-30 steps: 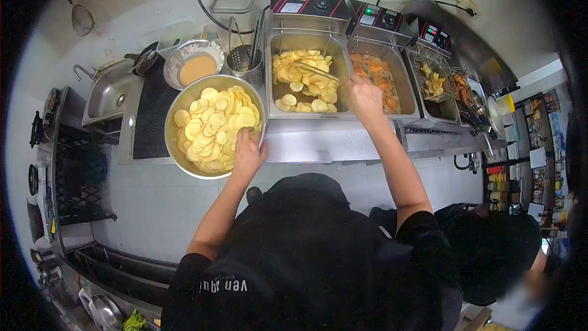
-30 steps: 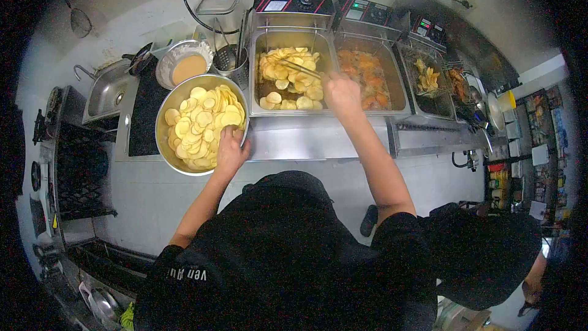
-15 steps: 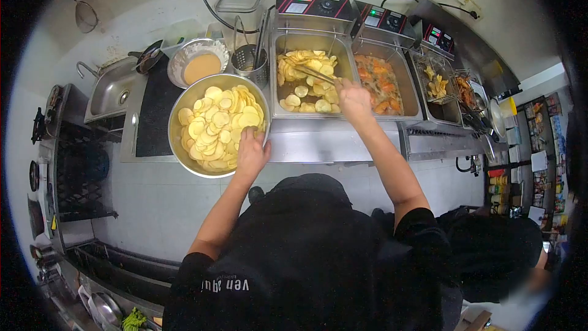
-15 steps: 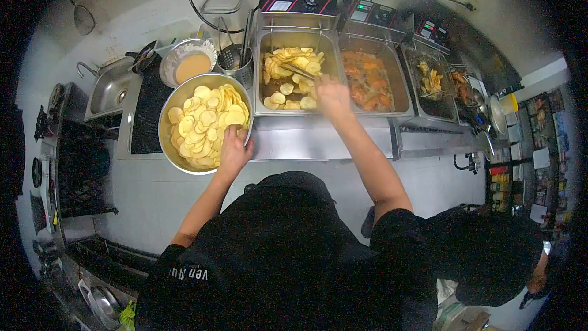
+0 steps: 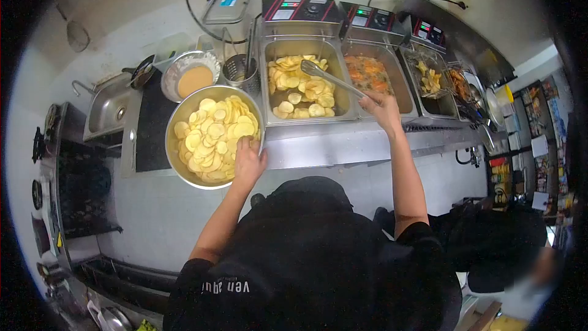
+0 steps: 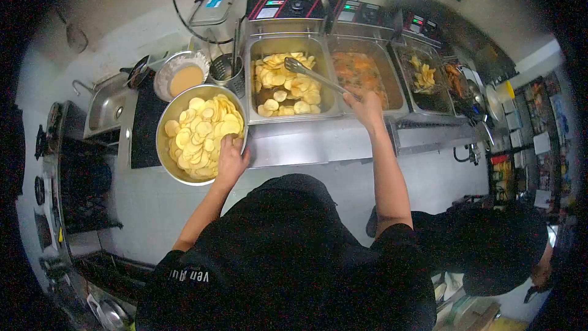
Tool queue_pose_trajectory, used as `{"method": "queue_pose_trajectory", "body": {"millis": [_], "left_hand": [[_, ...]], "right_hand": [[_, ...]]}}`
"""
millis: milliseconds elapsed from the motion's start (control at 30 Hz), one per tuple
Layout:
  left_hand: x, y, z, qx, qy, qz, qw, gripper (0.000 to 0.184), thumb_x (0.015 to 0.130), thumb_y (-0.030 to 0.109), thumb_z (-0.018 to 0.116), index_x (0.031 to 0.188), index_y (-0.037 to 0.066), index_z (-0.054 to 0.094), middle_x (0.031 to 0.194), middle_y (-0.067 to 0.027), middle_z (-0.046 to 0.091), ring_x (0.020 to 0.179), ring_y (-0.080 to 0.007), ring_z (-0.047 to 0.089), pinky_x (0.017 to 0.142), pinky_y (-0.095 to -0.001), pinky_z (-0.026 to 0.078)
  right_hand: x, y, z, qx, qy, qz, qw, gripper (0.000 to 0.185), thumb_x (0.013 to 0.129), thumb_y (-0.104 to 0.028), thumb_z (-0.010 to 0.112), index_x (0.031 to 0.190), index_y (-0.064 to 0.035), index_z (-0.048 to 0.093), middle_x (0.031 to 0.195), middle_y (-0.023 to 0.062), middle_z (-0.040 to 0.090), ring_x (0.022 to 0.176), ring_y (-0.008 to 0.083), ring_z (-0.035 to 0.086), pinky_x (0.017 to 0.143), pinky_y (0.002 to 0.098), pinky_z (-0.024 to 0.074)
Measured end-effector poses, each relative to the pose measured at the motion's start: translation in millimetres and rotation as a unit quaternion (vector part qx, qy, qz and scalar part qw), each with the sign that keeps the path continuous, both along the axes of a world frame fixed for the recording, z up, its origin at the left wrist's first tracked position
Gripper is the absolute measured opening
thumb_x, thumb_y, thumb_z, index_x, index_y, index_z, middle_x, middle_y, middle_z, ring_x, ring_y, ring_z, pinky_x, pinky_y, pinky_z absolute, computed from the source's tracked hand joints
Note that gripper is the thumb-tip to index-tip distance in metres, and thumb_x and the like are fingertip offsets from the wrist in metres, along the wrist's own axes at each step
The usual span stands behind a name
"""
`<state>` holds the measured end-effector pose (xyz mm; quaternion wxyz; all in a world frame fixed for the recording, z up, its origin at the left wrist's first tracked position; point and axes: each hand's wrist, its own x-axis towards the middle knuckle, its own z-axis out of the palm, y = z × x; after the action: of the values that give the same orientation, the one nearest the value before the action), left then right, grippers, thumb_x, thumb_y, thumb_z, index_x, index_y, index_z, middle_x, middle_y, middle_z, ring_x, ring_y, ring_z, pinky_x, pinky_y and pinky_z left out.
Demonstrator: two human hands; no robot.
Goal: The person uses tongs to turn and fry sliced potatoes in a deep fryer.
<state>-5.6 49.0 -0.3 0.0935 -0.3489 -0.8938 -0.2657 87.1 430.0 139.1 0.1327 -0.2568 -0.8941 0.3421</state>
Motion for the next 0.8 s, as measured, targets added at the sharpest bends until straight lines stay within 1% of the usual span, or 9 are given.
{"method": "queue_pose_trajectory", "body": {"millis": [133,167,200,300,467,500,633,700,800], "left_hand": [[0.1,1.1,2.5,0.004,-0.02,0.001,1.0,0.031,0.082,0.015,0.07,0.104,-0.007,0.065,0.115,-0.0268,0.057,0.11,-0.0435,0.052,0.096,-0.0498,0.046],[-0.3,1.6,1.6,0.008,-0.019,0.002,1.0,0.031,0.082,0.014,0.07,0.104,-0.007,0.065,0.115,-0.0269,0.056,0.11,-0.0437,0.052,0.096,-0.05,0.045],[0.0,1.6,-0.3,0.011,-0.018,0.0,1.0,0.032,0.082,0.014,0.07,0.105,-0.008,0.063,0.115,-0.027,0.056,0.11,-0.0443,0.052,0.096,-0.0502,0.045],[-1.0,1.3,-3.3,-0.006,-0.01,0.001,1.0,0.033,0.082,0.014,0.069,0.107,-0.008,0.062,0.115,-0.0267,0.056,0.11,-0.0447,0.052,0.095,-0.0504,0.045],[-1.5,5.9,-4.5,-0.006,-0.011,-0.01,1.0,0.032,0.083,0.013,0.069,0.106,-0.007,0.062,0.114,-0.0266,0.056,0.109,-0.0445,0.052,0.095,-0.0506,0.045],[-1.9,2.7,-4.6,-0.008,-0.013,-0.005,1.0,0.03,0.083,0.013,0.069,0.105,-0.006,0.062,0.113,-0.0265,0.056,0.109,-0.0442,0.052,0.094,-0.0506,0.045],[0.0,2.1,4.0,-0.005,-0.024,0.017,1.0,0.029,0.082,0.013,0.069,0.104,-0.006,0.062,0.112,-0.0261,0.056,0.108,-0.0435,0.053,0.093,-0.0503,0.046],[-1.5,3.3,1.0,-0.008,-0.019,0.002,1.0,0.03,0.081,0.012,0.069,0.104,-0.006,0.062,0.112,-0.0256,0.056,0.107,-0.0429,0.053,0.093,-0.05,0.046],[-2.7,3.5,-3.8,-0.007,-0.023,0.007,1.0,0.03,0.081,0.012,0.069,0.103,-0.005,0.062,0.111,-0.0254,0.056,0.107,-0.0427,0.053,0.093,-0.0497,0.046]], "right_hand": [[36.7,40.2,33.8,-0.009,0.011,-0.133,0.991,0.034,0.089,-0.027,0.072,0.118,-0.0103,0.074,0.109,0.017,0.074,0.101,0.0291,0.072,0.089,0.036,0.0517],[52.6,76.6,20.9,0.113,0.087,-0.125,0.982,0.034,0.089,-0.028,0.071,0.118,-0.0109,0.074,0.111,0.0168,0.074,0.105,0.0299,0.071,0.09,0.0365,0.0515],[67.1,95.0,34.0,0.081,0.076,-0.176,0.978,0.034,0.089,-0.029,0.071,0.119,-0.0117,0.074,0.113,0.0174,0.072,0.11,0.0321,0.069,0.093,0.0371,0.0509],[100.0,126.2,75.1,0.215,0.025,-0.307,0.927,0.036,0.09,-0.035,0.069,0.117,-0.0126,0.074,0.11,0.018,0.072,0.105,0.0374,0.068,0.089,0.0427,0.0528],[120.3,173.6,87.5,0.327,-0.021,-0.365,0.872,0.036,0.09,-0.037,0.068,0.117,-0.0144,0.074,0.106,0.0186,0.072,0.101,0.0385,0.069,0.087,0.0455,0.0535],[115.5,175.0,86.5,0.344,-0.04,-0.365,0.864,0.035,0.09,-0.037,0.068,0.117,-0.0151,0.074,0.105,0.0196,0.072,0.1,0.0387,0.068,0.086,0.0456,0.0536],[84.6,112.5,78.3,0.253,0.049,-0.213,0.942,0.037,0.092,-0.037,0.066,0.116,-0.0095,0.073,0.104,0.0217,0.072,0.099,0.0393,0.069,0.085,0.0454,0.0541],[55.3,71.3,55.4,0.2,0.014,-0.122,0.972,0.039,0.09,-0.032,0.07,0.118,-0.005,0.072,0.109,0.0225,0.072,0.105,0.0349,0.07,0.091,0.0395,0.0517],[-7.6,17.4,19.8,0.171,-0.099,-0.045,0.979,0.036,0.091,-0.031,0.068,0.112,-0.0034,0.073,0.103,0.0243,0.071,0.101,0.0392,0.069,0.087,0.0447,0.0533]]}}
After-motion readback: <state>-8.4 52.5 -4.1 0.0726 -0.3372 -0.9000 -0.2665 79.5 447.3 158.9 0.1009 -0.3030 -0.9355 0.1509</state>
